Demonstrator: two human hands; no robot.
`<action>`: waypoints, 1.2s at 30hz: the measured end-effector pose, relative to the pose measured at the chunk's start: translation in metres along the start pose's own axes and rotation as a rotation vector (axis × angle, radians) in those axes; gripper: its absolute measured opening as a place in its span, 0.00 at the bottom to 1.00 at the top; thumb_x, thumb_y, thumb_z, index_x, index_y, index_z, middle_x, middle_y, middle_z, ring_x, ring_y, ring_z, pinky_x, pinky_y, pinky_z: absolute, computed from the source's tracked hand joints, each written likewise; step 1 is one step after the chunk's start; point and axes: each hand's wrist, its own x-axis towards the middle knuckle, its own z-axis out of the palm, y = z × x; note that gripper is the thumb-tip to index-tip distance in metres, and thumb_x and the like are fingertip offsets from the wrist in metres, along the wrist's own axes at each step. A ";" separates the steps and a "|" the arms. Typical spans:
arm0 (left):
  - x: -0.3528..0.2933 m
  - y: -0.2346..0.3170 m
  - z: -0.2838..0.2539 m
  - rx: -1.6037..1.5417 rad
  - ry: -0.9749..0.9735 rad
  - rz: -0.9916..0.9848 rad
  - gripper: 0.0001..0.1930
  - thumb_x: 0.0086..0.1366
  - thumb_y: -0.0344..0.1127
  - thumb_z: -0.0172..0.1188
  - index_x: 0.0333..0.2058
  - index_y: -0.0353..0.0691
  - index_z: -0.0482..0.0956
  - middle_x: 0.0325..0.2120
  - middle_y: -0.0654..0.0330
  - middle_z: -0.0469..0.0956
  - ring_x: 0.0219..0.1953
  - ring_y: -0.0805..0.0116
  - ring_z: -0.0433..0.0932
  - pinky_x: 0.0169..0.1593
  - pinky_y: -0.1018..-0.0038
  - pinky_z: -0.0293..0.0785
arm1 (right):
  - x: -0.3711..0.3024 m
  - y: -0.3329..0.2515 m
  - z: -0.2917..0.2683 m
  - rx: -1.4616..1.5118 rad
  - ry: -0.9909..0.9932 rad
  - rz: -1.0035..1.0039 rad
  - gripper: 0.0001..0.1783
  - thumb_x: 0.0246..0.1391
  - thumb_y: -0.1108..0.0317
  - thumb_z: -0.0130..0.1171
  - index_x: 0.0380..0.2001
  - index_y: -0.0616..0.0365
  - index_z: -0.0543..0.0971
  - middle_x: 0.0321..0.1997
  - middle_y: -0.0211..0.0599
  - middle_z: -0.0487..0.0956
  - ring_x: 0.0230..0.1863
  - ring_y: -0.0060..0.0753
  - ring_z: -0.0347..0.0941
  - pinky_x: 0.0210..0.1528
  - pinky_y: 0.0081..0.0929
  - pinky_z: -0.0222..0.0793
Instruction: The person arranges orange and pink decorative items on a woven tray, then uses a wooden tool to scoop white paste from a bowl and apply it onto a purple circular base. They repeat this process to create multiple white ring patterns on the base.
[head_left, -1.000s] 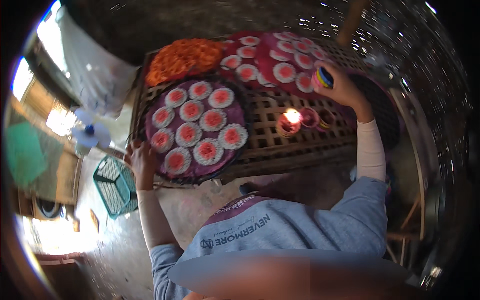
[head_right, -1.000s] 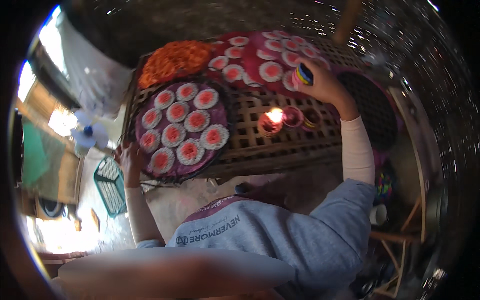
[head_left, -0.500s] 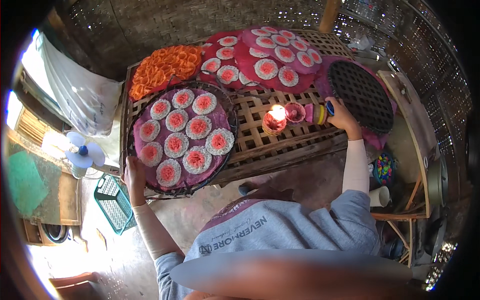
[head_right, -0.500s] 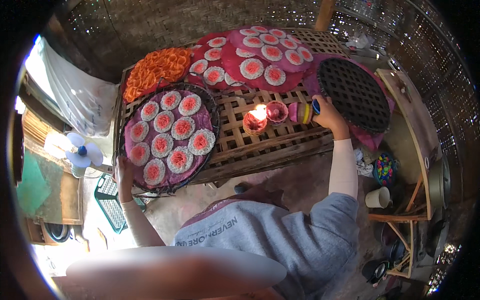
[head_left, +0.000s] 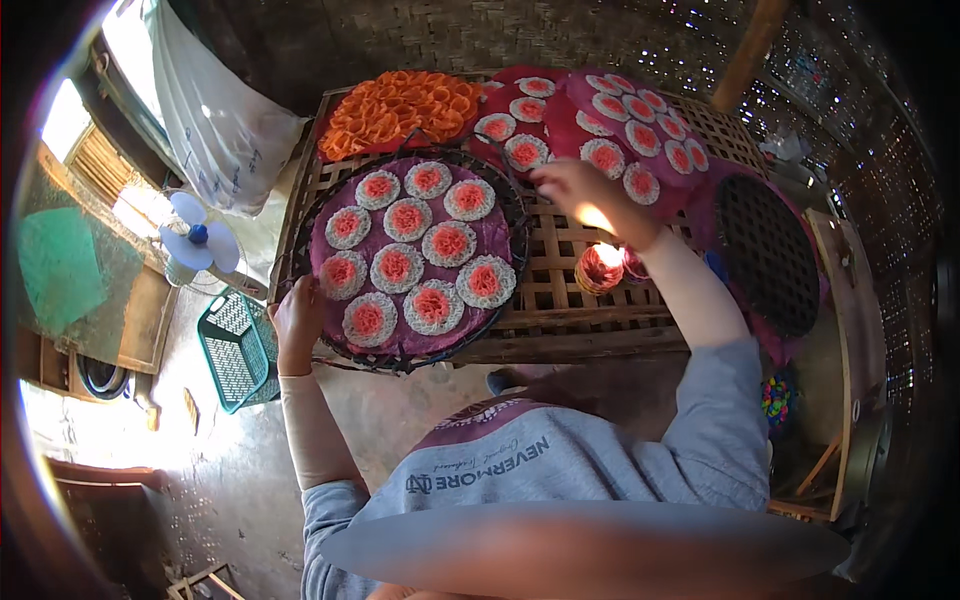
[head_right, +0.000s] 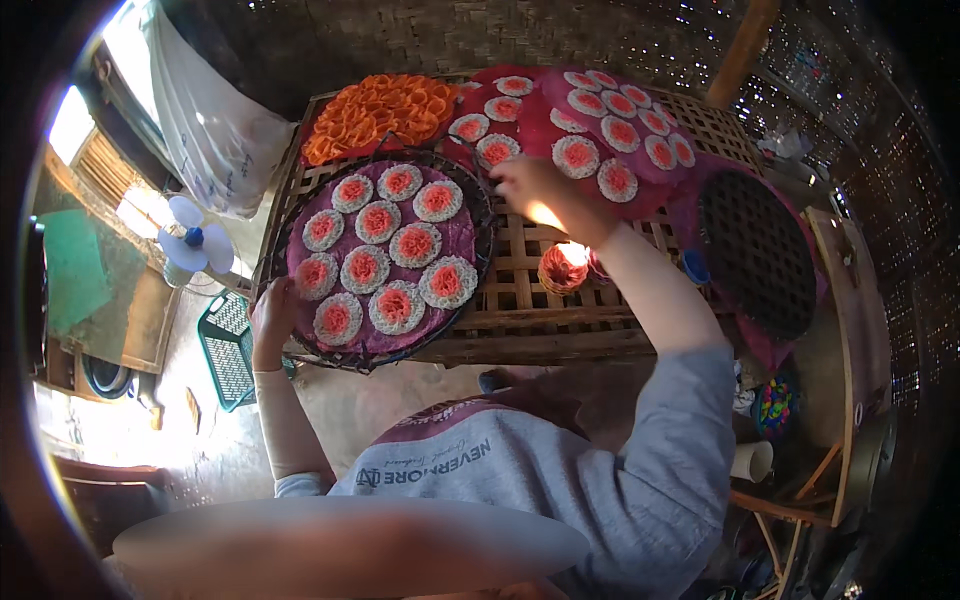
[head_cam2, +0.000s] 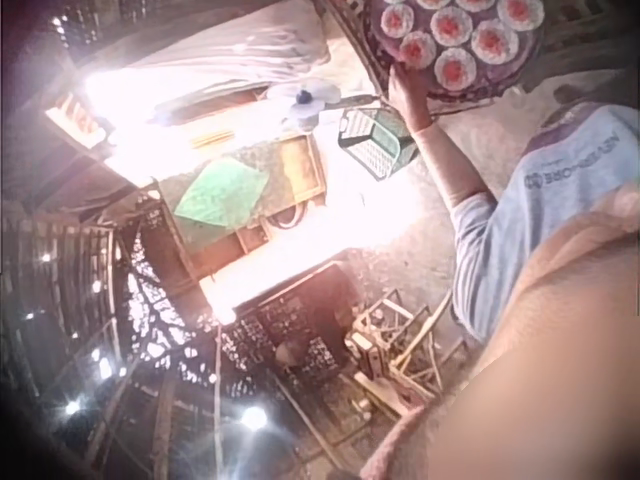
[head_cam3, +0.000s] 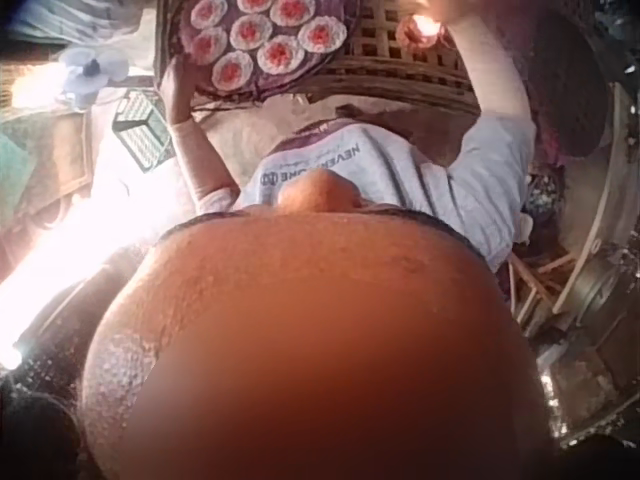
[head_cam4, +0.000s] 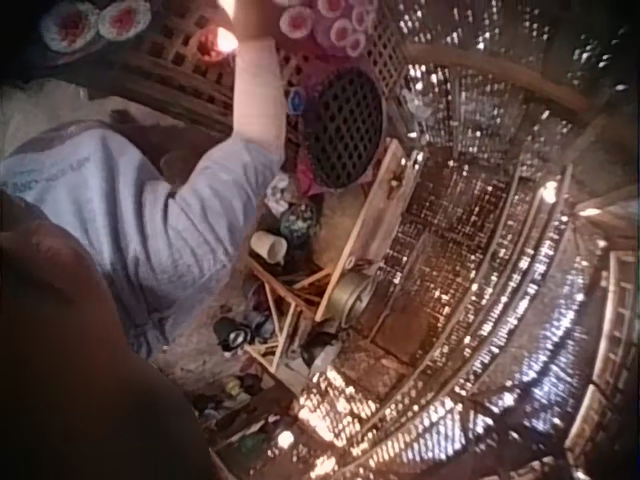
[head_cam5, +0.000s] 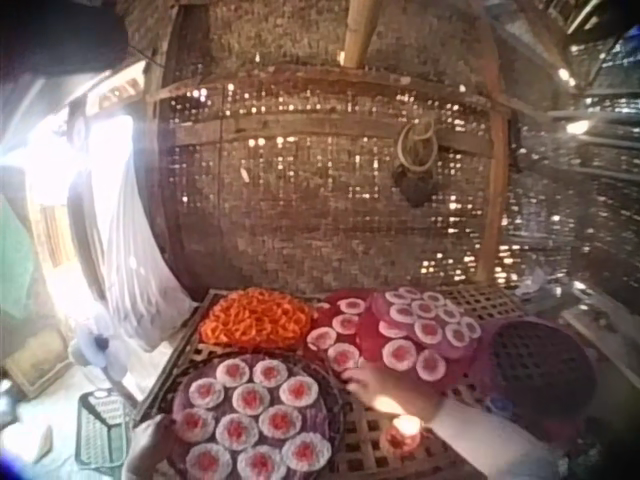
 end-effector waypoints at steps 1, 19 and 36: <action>-0.003 0.003 -0.002 -0.015 0.008 -0.015 0.13 0.57 0.41 0.49 0.39 0.46 0.74 0.30 0.56 0.78 0.37 0.56 0.76 0.40 0.61 0.61 | 0.017 0.000 0.023 -0.102 -0.096 -0.002 0.14 0.47 0.66 0.57 0.37 0.61 0.76 0.37 0.47 0.76 0.37 0.47 0.73 0.39 0.38 0.69; 0.000 0.014 -0.007 -0.159 0.129 0.071 0.08 0.56 0.36 0.51 0.34 0.41 0.74 0.25 0.53 0.76 0.30 0.54 0.76 0.34 0.64 0.66 | 0.039 0.001 0.085 -0.169 -0.069 0.286 0.11 0.43 0.62 0.54 0.21 0.60 0.77 0.25 0.47 0.77 0.30 0.48 0.75 0.31 0.41 0.69; 0.187 0.176 -0.086 -0.803 -0.248 0.372 0.10 0.57 0.34 0.55 0.34 0.33 0.77 0.24 0.65 0.74 0.28 0.78 0.70 0.35 0.81 0.66 | 0.117 0.060 -0.132 -0.140 0.290 0.127 0.10 0.46 0.66 0.53 0.26 0.60 0.79 0.24 0.46 0.78 0.26 0.38 0.75 0.30 0.33 0.69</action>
